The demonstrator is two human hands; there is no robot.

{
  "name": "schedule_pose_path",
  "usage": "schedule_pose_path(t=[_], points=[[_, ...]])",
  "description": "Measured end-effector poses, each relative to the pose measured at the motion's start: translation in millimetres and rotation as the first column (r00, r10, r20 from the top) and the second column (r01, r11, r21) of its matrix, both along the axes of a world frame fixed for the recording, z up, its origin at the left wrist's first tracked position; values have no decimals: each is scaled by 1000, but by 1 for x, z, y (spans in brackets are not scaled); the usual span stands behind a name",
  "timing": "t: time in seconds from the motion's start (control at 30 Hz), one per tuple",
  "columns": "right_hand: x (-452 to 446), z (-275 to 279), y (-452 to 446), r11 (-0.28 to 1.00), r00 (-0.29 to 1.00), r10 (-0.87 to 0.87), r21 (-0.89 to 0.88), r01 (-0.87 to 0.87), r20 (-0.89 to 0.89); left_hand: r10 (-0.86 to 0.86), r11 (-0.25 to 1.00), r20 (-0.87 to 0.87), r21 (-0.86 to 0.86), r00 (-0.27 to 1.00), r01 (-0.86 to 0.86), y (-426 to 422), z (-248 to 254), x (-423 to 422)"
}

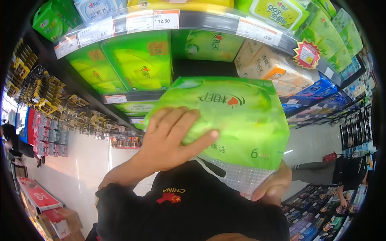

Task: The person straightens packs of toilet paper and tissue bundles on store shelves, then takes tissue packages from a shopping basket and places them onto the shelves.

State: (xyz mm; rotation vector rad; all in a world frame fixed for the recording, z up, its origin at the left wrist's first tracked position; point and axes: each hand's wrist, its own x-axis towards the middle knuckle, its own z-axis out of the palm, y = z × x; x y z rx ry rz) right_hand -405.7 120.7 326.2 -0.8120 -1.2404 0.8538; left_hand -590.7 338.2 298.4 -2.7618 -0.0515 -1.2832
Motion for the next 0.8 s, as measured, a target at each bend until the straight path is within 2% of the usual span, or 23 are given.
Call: schedule_pose_path(t=[0.17, 0.3, 0.33, 0.47, 0.57, 0.6, 0.7, 0.8], points=[[14, -5, 21, 981, 978, -128, 166, 101, 162, 75, 989, 59, 124, 995, -82, 17, 10, 13], [39, -10, 21, 988, 951, -154, 63, 142, 269, 106, 983, 25, 147, 994, -108, 22, 13, 27], [46, -13, 26, 978, 933, -204, 105, 181, 296, 111, 981, 23, 159, 994, -114, 24, 14, 31], [66, -23, 34, 965, 944, -254, -4, 261, 209, 122, 980, -25, 162, 992, -116, 29, 21, 47], [79, -34, 48, 908, 891, -417, 39, 417, 179, 126, 982, -79, 154, 989, -113, 36, 18, 64], [91, -50, 48, 915, 907, -402, 10, 404, 122, 131, 982, -100, 148, 986, -115, 39, 18, 70], [90, -58, 62, 823, 818, -563, -4, 568, 120, 135, 986, -173, 122, 976, -115, 47, 22, 85], [98, -95, 60, 843, 845, -535, -56, 535, 14, 127, 992, -256, 54, 958, -117, 54, 39, 96]])
